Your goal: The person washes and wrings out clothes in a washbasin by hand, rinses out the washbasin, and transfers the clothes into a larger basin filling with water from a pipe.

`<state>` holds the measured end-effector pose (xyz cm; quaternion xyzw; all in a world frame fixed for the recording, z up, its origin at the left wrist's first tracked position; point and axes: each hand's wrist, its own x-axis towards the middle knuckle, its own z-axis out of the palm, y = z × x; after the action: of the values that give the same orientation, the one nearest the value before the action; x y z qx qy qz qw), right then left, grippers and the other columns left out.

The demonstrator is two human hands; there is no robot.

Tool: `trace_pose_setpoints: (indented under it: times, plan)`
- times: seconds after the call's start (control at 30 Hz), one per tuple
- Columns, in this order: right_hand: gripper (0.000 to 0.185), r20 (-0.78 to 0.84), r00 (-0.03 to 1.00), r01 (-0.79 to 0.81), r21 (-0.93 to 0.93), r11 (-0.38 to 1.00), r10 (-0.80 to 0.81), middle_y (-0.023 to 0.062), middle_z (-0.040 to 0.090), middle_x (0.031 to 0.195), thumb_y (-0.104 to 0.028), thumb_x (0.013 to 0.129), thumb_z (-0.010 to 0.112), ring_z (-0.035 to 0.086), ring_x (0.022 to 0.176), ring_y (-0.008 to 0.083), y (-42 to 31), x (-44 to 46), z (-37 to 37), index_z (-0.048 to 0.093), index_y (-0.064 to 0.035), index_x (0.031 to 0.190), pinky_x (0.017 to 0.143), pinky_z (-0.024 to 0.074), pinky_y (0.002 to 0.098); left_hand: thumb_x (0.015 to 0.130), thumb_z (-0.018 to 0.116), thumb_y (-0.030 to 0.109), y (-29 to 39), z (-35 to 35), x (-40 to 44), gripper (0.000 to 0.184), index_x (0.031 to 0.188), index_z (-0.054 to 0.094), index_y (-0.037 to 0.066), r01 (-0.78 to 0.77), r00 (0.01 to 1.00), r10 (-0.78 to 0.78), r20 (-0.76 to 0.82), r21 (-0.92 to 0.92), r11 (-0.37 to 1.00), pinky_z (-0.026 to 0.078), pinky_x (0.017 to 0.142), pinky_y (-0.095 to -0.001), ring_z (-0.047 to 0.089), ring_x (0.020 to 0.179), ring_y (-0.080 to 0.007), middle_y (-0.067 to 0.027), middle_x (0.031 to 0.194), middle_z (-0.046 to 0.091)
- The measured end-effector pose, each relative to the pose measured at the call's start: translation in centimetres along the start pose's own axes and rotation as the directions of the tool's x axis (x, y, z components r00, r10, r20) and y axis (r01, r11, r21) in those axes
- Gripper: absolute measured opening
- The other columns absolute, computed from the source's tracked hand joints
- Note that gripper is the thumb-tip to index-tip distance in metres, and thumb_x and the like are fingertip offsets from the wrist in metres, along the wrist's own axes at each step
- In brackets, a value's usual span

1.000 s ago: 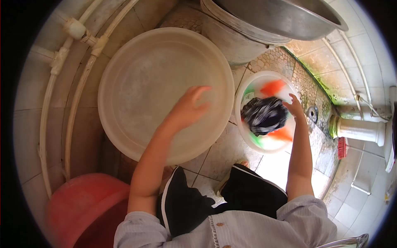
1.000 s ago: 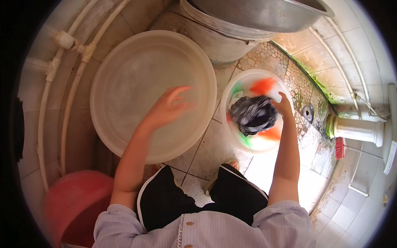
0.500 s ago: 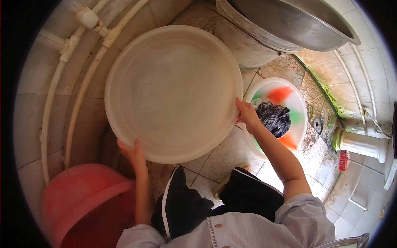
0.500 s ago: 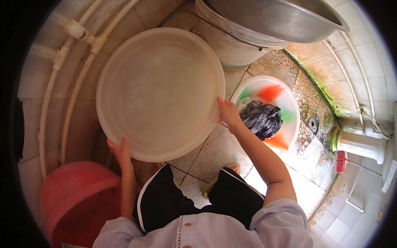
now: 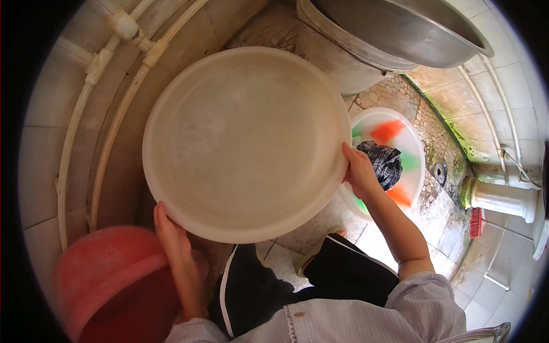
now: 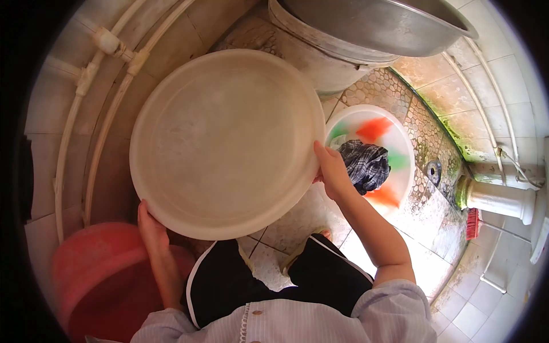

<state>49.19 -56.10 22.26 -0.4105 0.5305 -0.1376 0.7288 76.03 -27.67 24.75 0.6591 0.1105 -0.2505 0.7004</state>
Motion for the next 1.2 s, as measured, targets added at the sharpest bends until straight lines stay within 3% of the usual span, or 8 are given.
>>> trace_pose_setpoints:
  times: [0.37, 0.47, 0.73, 0.8, 1.2]
  plan:
    - [0.042, -0.101, 0.988, 0.112, -0.048, 0.993, -0.116, 0.0042, 0.055, 0.063, -0.037, 0.091, 0.043, 0.051, 0.046, 0.0113, 0.7, 3.2, -2.2, 0.056, 0.0029, 0.089, 0.039, 0.038, 0.0243, 0.093, 0.042, 0.023, 1.6, 2.9, -2.2, 0.023, 0.108, 0.048, 0.007, 0.005, 0.992, -0.009, 0.129, 0.028, 1.0, 0.042, 0.087, -0.0313, 0.052, 0.103, -0.0153, -0.0045, 0.11, 0.054]
    - [0.042, -0.176, 0.98, 0.102, 0.053, 0.993, -0.092, 0.0061, 0.056, 0.064, -0.034, 0.091, 0.043, 0.051, 0.045, 0.012, -0.7, 3.6, -1.9, 0.056, 0.0052, 0.092, 0.039, 0.039, 0.0258, 0.093, 0.042, 0.022, 2.8, 4.1, -2.4, 0.022, 0.109, 0.048, 0.008, -0.005, 0.984, -0.002, 0.178, 0.037, 0.999, 0.042, 0.086, -0.0313, 0.052, 0.104, -0.0149, -0.0038, 0.111, 0.054]
    - [0.042, -0.17, 0.983, 0.082, 0.112, 0.99, -0.062, 0.0134, 0.062, 0.09, -0.029, 0.089, 0.046, 0.06, 0.074, 0.0184, -3.4, 3.7, -1.3, 0.053, 0.0104, 0.103, 0.063, 0.0484, 0.0281, 0.093, 0.045, 0.023, 4.3, 6.0, -2.0, 0.023, 0.11, 0.048, 0.008, -0.032, 0.981, 0.025, 0.194, 0.032, 0.999, 0.043, 0.086, -0.0314, 0.052, 0.104, -0.0147, -0.0038, 0.111, 0.054]
    - [0.042, -0.164, 0.985, 0.078, 0.105, 0.991, -0.06, 0.0136, 0.061, 0.09, -0.028, 0.089, 0.046, 0.06, 0.074, 0.0188, -3.5, 3.8, -1.5, 0.052, 0.0106, 0.105, 0.063, 0.0486, 0.0285, 0.093, 0.046, 0.024, 4.7, 6.2, -1.7, 0.023, 0.109, 0.047, 0.007, -0.023, 0.97, 0.018, 0.242, 0.017, 1.0, 0.038, 0.089, -0.0316, 0.049, 0.105, -0.0143, -0.0038, 0.111, 0.052]
    - [0.045, -0.113, 0.991, 0.094, 0.189, 0.977, -0.073, 0.0172, 0.059, 0.1, -0.026, 0.087, 0.048, 0.06, 0.084, 0.0231, -4.1, 4.7, -1.6, 0.048, 0.0146, 0.108, 0.072, 0.05, 0.0319, 0.093, 0.046, 0.024, 6.1, 7.2, -1.1, 0.025, 0.111, 0.048, 0.006, -0.049, 0.961, 0.038, 0.274, 0.032, 0.998, 0.042, 0.086, -0.0303, 0.051, 0.103, -0.0137, -0.0042, 0.111, 0.053]
